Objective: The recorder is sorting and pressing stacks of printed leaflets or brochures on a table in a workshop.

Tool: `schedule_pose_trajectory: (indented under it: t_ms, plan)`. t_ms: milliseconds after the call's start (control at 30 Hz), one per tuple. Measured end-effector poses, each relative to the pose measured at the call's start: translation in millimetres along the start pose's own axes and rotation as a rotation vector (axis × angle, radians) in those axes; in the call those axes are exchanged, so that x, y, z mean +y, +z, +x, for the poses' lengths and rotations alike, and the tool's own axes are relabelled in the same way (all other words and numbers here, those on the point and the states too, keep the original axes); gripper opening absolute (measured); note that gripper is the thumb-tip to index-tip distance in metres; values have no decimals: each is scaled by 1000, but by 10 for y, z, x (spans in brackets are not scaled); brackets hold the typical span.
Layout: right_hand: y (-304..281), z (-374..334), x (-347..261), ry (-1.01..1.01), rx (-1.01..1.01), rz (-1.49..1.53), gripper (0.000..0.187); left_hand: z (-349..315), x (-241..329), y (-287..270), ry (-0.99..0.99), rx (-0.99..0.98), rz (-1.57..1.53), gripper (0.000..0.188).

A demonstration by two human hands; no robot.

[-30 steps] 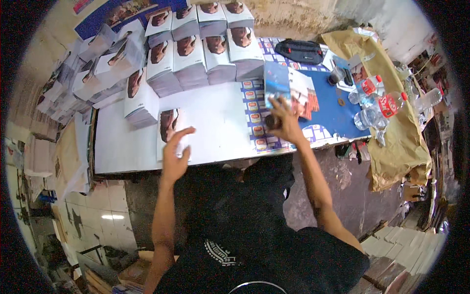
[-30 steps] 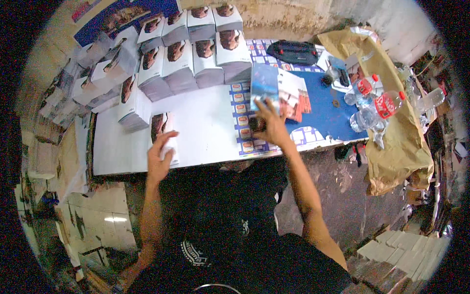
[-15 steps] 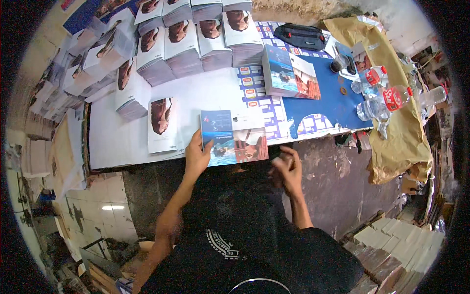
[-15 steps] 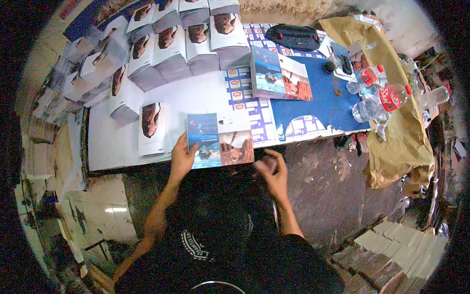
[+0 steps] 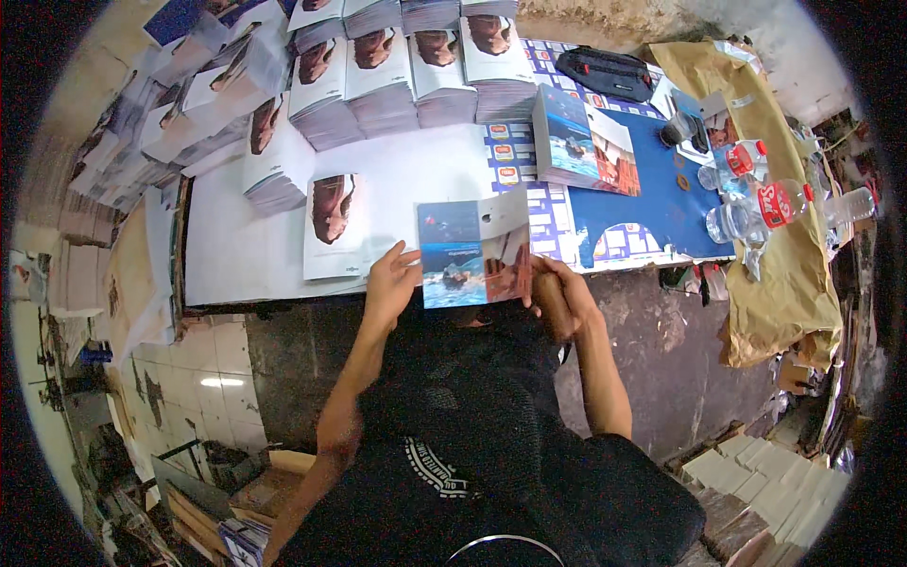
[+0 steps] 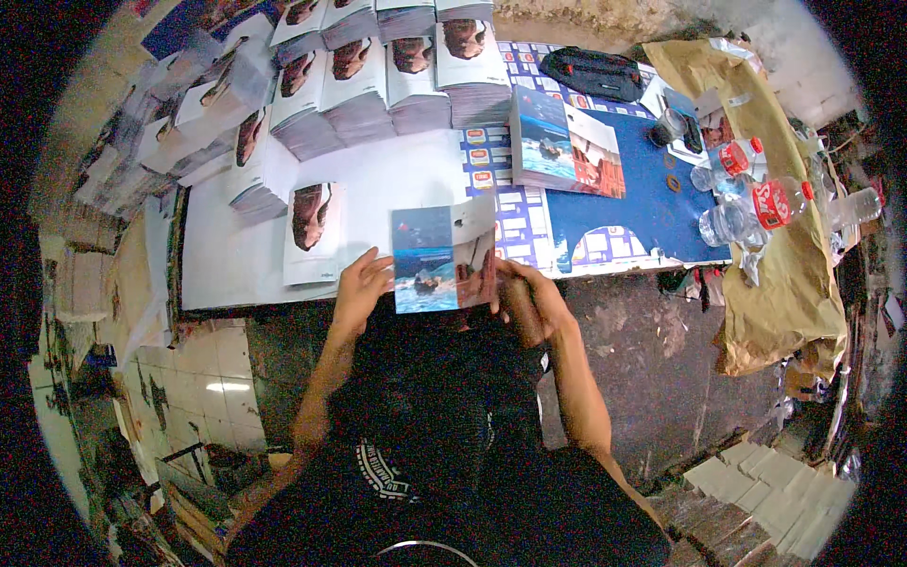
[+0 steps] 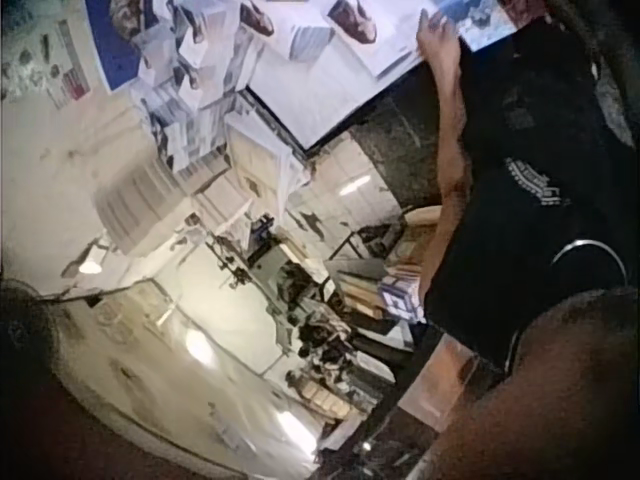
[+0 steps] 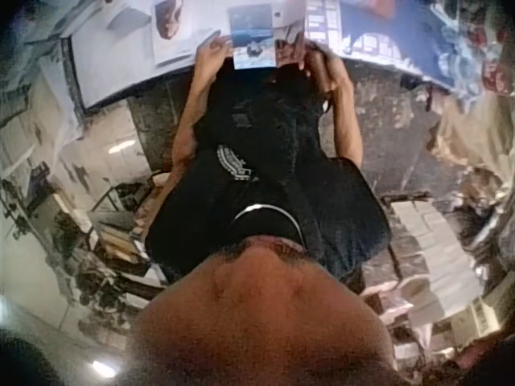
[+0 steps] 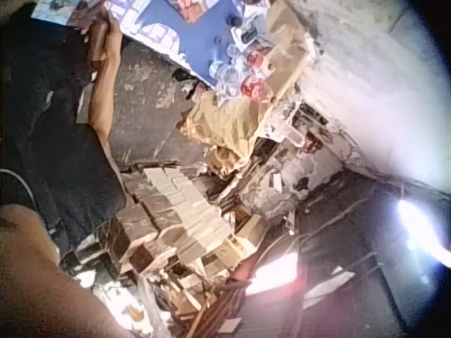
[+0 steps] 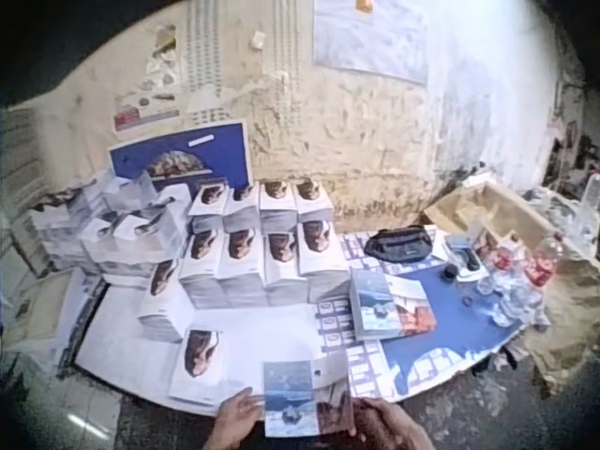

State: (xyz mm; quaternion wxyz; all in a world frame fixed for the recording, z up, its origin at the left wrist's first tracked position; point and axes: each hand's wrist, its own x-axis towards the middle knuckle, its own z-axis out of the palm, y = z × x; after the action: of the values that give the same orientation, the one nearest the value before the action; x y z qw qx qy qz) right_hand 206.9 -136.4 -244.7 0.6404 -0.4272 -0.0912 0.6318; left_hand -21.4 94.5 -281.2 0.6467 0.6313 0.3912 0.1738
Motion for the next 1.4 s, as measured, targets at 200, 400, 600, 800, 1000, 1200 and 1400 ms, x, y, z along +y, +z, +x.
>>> schedule_pose_trajectory:
  t_ms: [200,400,600,800,1000,1200,1400]
  plan:
    - [317,338,-262,-271,179,-1114,43,63,306,256,-93,-91,-213,61]
    - [522,555,1,-459,343,-1591,50,75,337,316,-99,-102,-335,59]
    - [486,636,106,-442,355,-1781,55,95,274,335,-95,-101,-356,60]
    - [501,632,98,-423,339,-1813,54,107,268,351,-97,-83,-330,61]
    - [393,720,115,-452,308,-1858,53,147,318,375,-60,-79,-320,61]
    - [386,838,19,-560,347,-1844,37,383,417,355,-99,-93,-273,59]
    - [416,823,3,-504,341,-1843,33,383,291,363,-53,-116,-215,56]
